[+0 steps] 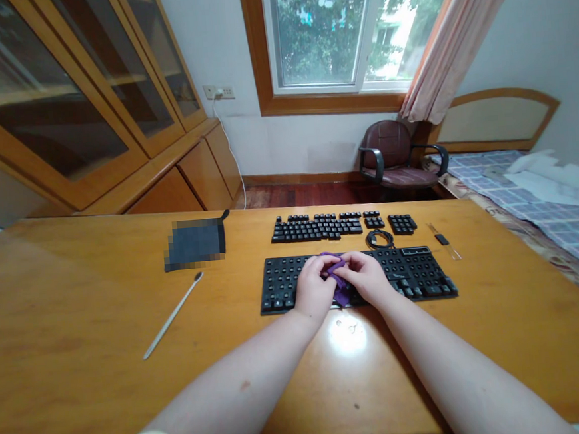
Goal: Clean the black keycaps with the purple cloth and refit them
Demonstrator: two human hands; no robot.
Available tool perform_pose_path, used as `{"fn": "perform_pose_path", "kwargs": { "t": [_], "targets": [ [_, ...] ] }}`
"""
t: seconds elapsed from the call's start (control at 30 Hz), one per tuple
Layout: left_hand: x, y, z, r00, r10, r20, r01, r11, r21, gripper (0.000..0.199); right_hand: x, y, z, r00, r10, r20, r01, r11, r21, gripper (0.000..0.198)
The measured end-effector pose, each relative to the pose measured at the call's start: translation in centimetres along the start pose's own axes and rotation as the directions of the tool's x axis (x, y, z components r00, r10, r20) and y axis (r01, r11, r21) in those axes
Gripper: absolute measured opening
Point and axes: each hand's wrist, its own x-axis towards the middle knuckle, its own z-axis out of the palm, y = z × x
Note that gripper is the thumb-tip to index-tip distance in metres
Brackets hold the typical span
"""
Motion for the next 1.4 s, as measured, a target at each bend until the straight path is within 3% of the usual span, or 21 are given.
{"fn": "perform_pose_path", "kwargs": {
  "t": [0.3,0.6,0.8,1.0,1.07,1.23,1.4],
  "targets": [
    [0.1,-0.4,0.3,0.996,-0.091,0.005,0.091,0.979,-0.18,0.031,0.1,-0.6,-0.3,0.998,-0.056,0.006,0.056,0.998,-0.018,0.018],
    [0.1,-0.9,0.5,0.995,-0.101,-0.003,0.098,0.969,-0.227,0.036,0.3,0.0,-0.3,1.0,0.026,-0.011,-0.025,0.999,0.028,0.022],
    [0.1,-1.0,0.5,0.993,-0.117,0.017,0.118,0.966,-0.23,0.027,0.1,-0.4,-0.4,0.996,-0.083,-0.029,0.081,0.994,-0.071,0.014],
    [0.0,-1.1,0.6,0.995,-0.098,0.014,0.098,0.963,-0.253,0.024,-0.4,-0.8,-0.2,0.985,-0.161,-0.069,0.149,0.977,-0.15,0.02],
    [0.0,-1.1,0.6,0.995,-0.097,0.001,0.094,0.964,-0.247,0.023,-0.6,-1.1,-0.2,0.965,-0.224,-0.136,0.196,0.961,-0.196,0.019],
    [0.1,-1.3,0.7,0.994,-0.08,-0.069,0.068,0.985,-0.16,0.025,-0.6,-1.4,-0.6,0.838,-0.368,-0.404,0.265,0.92,-0.287,0.013],
    [0.0,-1.3,0.7,0.993,-0.067,-0.094,0.052,0.987,-0.149,0.029,-0.4,-0.7,-0.7,0.815,-0.35,-0.462,0.317,0.936,-0.15,0.014]
  ]
}}
